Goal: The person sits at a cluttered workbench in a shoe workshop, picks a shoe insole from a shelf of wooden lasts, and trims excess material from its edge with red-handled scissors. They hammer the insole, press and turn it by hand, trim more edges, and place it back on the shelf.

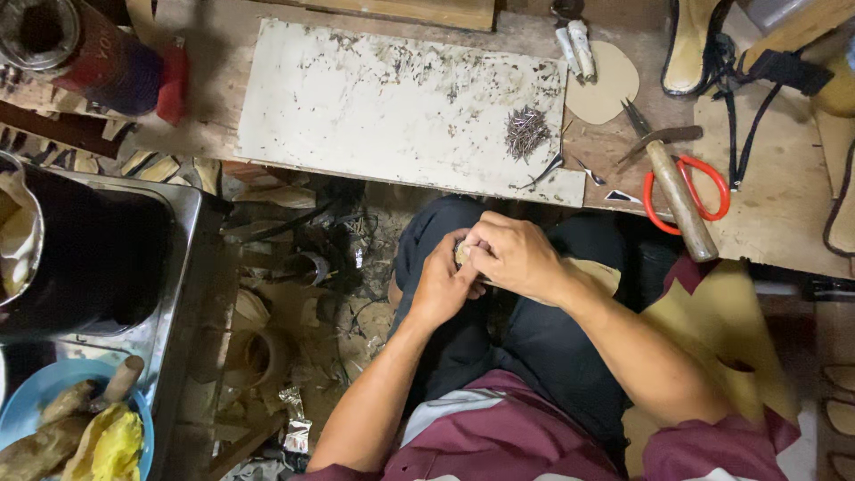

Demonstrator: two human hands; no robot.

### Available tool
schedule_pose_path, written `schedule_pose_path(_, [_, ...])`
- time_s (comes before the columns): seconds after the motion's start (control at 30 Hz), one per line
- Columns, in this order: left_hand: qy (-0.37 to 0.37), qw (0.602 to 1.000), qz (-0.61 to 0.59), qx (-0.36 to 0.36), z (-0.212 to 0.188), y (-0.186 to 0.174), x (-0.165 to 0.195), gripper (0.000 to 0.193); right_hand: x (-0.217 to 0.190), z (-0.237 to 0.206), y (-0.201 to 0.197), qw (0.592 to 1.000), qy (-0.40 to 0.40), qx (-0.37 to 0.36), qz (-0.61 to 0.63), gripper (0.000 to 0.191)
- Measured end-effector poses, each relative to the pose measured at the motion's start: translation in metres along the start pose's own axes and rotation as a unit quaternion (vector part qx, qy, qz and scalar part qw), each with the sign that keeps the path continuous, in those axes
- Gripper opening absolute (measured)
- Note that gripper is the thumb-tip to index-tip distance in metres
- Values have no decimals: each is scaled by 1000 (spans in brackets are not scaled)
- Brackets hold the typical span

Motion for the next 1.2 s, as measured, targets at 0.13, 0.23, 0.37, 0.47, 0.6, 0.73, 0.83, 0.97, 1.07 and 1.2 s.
schedule_pose_path(0.13, [15, 1000, 2, 2, 0, -1, 0, 37, -4, -3, 1, 1000, -1, 8, -7, 11])
schedule_pose_path(0.23, [19, 1000, 13, 3, -1, -2, 2, 38, -6, -3, 2, 1000, 0, 8, -9, 11])
schedule_pose_path(0.37, [7, 1000, 16, 5, -1, -2, 3, 38, -7, -3, 2, 1000, -9, 12, -16, 11])
schedule_pose_path(0.47, [7, 1000, 20, 5, -2, -2, 3, 37, -8, -4, 3, 1000, -8, 9, -7, 10])
schedule_pose_path(0.6, [28, 999, 24, 6, -2, -3, 2, 35, -11, -4, 4, 999, -25, 25, -39, 12])
schedule_pose_path(0.73, [37, 999, 29, 2, -1, -5, -2, 36, -14, -3, 5, 997, -41, 37, -62, 14])
schedule_pose_path(0.83, [69, 996, 50, 0, -1, -8, -4, 39, -16, -3, 8, 995, -49, 33, -78, 15])
schedule_pose_path(0.97, [101, 992, 78, 6, -1, -9, -5, 42, -17, -2, 14, 993, -46, 33, -102, 17])
schedule_pose_path(1.07, [75, 996, 42, 1, -3, -6, -4, 43, -16, -2, 15, 993, -34, 17, -115, 15])
schedule_pose_path(1.2, [55, 997, 60, -11, -8, -2, 2, 43, -14, -1, 11, 996, -38, -22, -79, 13])
Point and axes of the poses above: each hand's wrist, its own z-axis towards the middle knuckle, its own y-axis out of the palm, x = y × z, the point moved 2 cm from there along z, towards the middle knuckle, and after that the axes turned 9 degrees about y, right-handed, at the moved point
